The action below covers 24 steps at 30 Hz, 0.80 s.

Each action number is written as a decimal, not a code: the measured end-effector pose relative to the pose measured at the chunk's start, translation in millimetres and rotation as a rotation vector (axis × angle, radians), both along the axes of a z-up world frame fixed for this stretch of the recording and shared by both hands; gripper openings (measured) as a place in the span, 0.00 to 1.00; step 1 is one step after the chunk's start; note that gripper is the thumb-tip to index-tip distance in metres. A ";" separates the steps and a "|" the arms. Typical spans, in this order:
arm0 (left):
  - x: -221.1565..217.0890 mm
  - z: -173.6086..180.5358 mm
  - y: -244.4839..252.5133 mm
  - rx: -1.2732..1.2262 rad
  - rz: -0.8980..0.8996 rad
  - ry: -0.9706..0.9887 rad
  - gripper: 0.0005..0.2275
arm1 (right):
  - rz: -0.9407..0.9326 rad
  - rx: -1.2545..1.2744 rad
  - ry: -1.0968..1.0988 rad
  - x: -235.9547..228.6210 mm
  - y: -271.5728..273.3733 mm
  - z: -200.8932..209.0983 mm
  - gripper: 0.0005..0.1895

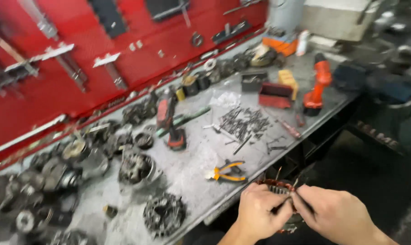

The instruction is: The person uses pliers to cut wires on a disassembled alternator stator. They then use a screwdriver to scrape and clean the copper windings on the stator core.

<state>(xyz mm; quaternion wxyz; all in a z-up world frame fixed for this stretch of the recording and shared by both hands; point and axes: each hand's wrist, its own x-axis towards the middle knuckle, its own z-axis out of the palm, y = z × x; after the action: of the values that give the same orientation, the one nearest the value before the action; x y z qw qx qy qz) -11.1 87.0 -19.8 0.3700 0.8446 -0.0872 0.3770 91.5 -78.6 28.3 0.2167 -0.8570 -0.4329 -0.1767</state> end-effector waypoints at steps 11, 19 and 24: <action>-1.1 0.5 0.2 0.010 -0.021 0.024 0.04 | 0.001 -0.054 -0.011 -4.0 -8.1 -1.5 0.13; -1.9 7.7 -1.5 -0.066 0.029 0.048 0.05 | -0.091 -0.033 0.016 3.3 -13.1 7.1 0.15; -10.4 10.2 5.7 -0.038 0.072 0.135 0.15 | -0.126 0.086 0.176 -0.3 -34.6 -7.2 0.13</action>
<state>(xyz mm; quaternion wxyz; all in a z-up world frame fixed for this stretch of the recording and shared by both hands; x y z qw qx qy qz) -21.6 92.8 -9.7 0.3770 0.8636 -0.0246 0.3338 91.2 -113.2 21.1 0.2789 -0.8846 -0.3497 -0.1323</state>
